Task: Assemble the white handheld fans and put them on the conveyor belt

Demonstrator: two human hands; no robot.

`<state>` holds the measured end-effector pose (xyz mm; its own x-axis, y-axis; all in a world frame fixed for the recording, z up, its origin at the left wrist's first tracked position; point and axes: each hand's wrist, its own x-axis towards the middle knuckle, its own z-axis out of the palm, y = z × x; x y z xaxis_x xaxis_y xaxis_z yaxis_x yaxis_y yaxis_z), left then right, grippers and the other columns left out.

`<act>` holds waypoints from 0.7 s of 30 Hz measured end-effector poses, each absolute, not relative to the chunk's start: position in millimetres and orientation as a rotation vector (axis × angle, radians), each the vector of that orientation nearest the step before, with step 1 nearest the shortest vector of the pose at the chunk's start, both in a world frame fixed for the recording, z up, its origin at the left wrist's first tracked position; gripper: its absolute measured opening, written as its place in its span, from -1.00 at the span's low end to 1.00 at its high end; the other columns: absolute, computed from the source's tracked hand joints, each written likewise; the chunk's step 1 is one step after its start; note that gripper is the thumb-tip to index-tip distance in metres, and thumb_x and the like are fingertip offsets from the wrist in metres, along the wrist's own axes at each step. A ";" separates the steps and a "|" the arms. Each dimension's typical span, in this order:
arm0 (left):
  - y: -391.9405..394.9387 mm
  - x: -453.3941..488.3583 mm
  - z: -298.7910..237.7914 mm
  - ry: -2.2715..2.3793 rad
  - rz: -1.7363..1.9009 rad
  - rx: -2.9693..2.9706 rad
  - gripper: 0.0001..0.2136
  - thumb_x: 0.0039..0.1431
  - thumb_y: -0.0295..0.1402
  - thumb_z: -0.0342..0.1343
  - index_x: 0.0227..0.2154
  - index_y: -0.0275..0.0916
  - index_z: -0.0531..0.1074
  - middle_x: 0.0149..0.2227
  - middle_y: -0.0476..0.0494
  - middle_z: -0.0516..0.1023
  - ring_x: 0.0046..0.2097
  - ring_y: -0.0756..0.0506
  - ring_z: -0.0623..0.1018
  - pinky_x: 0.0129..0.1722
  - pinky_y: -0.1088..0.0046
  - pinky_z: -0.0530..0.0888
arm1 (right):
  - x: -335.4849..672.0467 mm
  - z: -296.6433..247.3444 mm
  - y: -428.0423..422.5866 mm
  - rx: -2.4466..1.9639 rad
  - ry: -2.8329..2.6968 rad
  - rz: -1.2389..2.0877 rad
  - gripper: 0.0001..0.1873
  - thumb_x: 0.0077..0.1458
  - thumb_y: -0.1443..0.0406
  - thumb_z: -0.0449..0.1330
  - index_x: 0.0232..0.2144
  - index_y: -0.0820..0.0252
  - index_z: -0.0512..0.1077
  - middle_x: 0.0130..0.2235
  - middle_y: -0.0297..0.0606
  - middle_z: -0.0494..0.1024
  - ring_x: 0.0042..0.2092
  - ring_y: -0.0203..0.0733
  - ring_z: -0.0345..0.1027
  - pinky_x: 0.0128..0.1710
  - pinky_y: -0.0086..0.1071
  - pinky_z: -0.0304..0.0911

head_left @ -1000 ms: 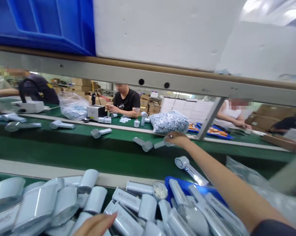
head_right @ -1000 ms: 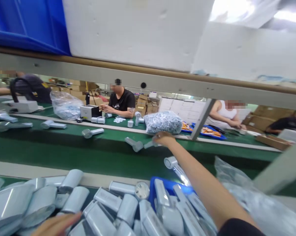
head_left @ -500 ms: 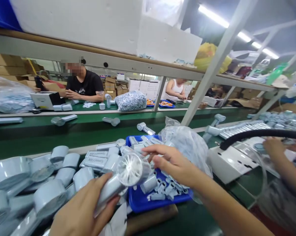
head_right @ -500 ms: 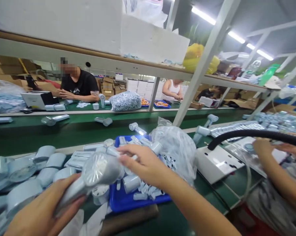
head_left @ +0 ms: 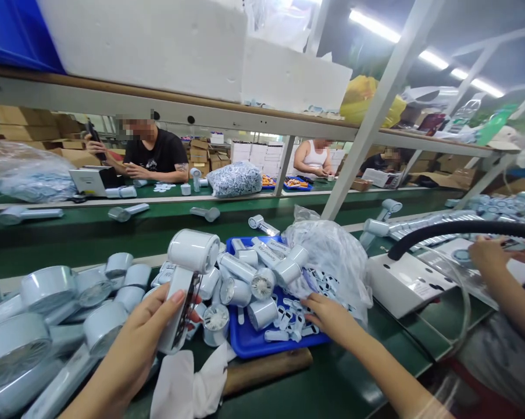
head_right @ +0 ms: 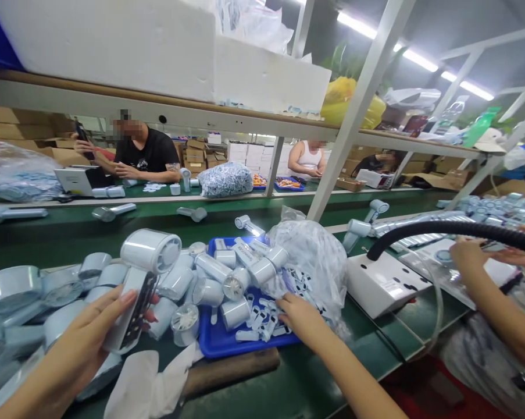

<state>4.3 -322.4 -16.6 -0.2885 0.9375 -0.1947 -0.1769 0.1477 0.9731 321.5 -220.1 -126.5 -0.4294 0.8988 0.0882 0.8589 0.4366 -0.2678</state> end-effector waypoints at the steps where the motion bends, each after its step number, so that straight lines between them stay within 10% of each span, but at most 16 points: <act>1: -322.0 3.3 -16.3 1.380 1.350 0.796 -0.72 -0.16 -0.16 0.22 -0.43 -0.26 0.46 -0.55 -0.04 0.50 -0.50 -0.02 0.43 -0.54 0.56 0.32 | 322.6 -126.6 -217.4 -1.517 -2.456 0.274 -0.75 0.00 0.36 0.10 -0.25 0.14 0.49 -0.31 -0.16 0.54 -0.24 -0.03 0.43 -0.24 -0.26 0.29; 11: -323.2 11.2 -27.9 1.218 1.349 0.718 -0.76 0.01 -0.17 0.12 -0.41 -0.28 0.42 -0.57 -0.04 0.50 -0.52 0.01 0.45 -0.54 0.59 0.32 | 282.5 -99.3 -244.3 -1.209 -1.962 0.726 -0.67 0.12 0.11 0.01 -0.22 0.19 0.41 -0.55 -0.32 0.48 -0.68 -0.29 0.23 -0.71 -0.41 0.19; 21: -332.5 20.3 -36.0 1.065 1.591 0.702 -0.65 0.09 -0.20 0.06 -0.07 -0.20 0.31 -0.30 -0.08 0.55 -0.29 -0.08 0.52 -0.31 0.47 0.41 | 131.8 -38.6 -268.1 -0.677 -1.745 0.904 -0.80 0.01 0.29 0.20 -0.25 0.11 0.49 -0.28 -0.23 0.54 -0.27 -0.14 0.40 -0.24 -0.29 0.32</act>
